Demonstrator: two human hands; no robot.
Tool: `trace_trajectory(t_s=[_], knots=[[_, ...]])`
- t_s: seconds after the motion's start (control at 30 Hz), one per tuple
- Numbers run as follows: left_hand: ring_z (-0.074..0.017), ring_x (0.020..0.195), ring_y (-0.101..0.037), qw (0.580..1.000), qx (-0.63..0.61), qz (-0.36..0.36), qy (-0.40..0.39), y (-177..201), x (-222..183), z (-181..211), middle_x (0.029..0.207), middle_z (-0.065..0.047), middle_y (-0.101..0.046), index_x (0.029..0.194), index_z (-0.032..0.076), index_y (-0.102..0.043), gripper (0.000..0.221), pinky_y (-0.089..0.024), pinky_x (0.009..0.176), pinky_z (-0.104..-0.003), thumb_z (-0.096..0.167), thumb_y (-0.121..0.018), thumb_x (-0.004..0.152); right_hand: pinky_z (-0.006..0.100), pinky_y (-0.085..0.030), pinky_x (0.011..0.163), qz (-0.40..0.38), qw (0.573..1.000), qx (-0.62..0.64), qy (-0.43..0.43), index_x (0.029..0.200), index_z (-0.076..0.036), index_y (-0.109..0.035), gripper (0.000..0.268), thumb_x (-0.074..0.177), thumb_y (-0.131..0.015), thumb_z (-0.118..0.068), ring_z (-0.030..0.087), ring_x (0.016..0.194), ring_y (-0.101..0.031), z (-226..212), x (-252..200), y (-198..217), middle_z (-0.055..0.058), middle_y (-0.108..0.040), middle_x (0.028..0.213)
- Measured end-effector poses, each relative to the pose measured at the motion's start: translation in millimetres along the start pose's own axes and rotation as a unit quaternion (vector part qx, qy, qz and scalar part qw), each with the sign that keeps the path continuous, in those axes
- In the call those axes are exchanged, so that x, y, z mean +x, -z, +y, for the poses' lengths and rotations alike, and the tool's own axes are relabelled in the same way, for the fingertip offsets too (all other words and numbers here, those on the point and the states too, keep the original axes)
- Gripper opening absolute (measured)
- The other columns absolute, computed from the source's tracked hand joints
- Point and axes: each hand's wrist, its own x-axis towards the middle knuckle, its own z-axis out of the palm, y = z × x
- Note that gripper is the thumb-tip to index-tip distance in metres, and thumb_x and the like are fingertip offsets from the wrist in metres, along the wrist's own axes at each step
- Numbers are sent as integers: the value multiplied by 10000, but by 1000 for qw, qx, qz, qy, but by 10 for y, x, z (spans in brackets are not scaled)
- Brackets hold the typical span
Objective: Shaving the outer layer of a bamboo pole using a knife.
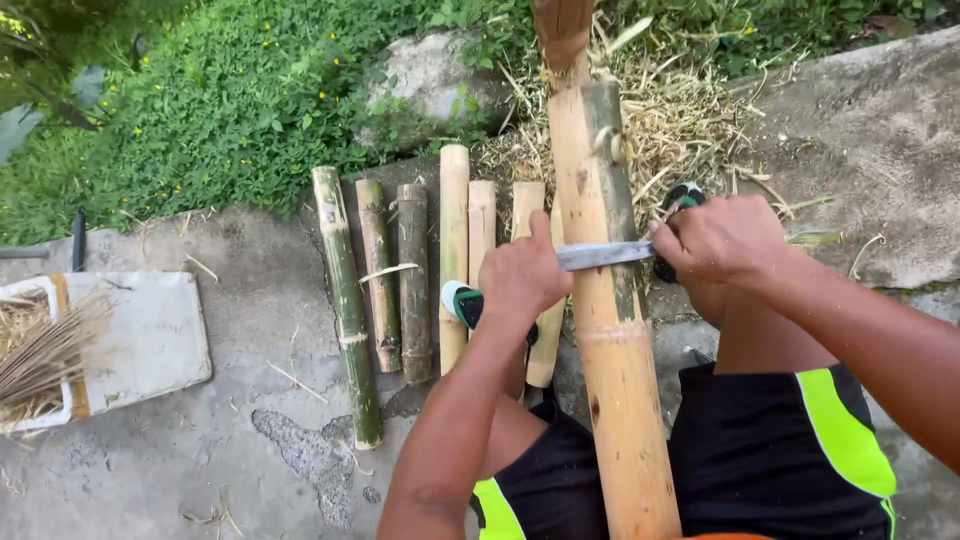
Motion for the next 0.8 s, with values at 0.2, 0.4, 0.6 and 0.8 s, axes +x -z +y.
trace_trajectory(t_s=[0.2,0.4,0.6,0.8], knots=[[-411,713,-721,996,6,91,19,381,1011,-210,813,-205,-721,1115,89,-402,471,-570,638,-550,428,-640,892,404,-418,455,79,996,-27,-4,822,-175,-811,703,1097,-296,-566,201,425,-485,239,1116,318,58,-560,530],[-389,751,-732,996,20,86,29,502,1099,-241,848,-190,-726,1148,90,-414,429,-572,662,-531,359,-624,888,396,-397,435,76,997,-5,-11,783,-160,-767,695,1080,-294,-573,180,422,-436,282,1333,201,83,-636,557],[-391,718,-734,999,8,31,5,63,428,-48,779,-190,-723,1233,72,-422,516,-585,693,-528,303,-659,836,437,-494,510,4,1000,2,-7,711,-160,-757,719,1001,-292,-624,262,476,-599,160,448,133,84,-615,557],[-342,682,-736,998,-17,1,65,803,881,29,791,-154,-714,1145,64,-404,601,-579,609,-505,615,-556,958,382,-390,419,62,997,-43,-10,664,-160,-738,777,1080,-252,-600,168,420,-392,400,1350,338,28,-486,499]])
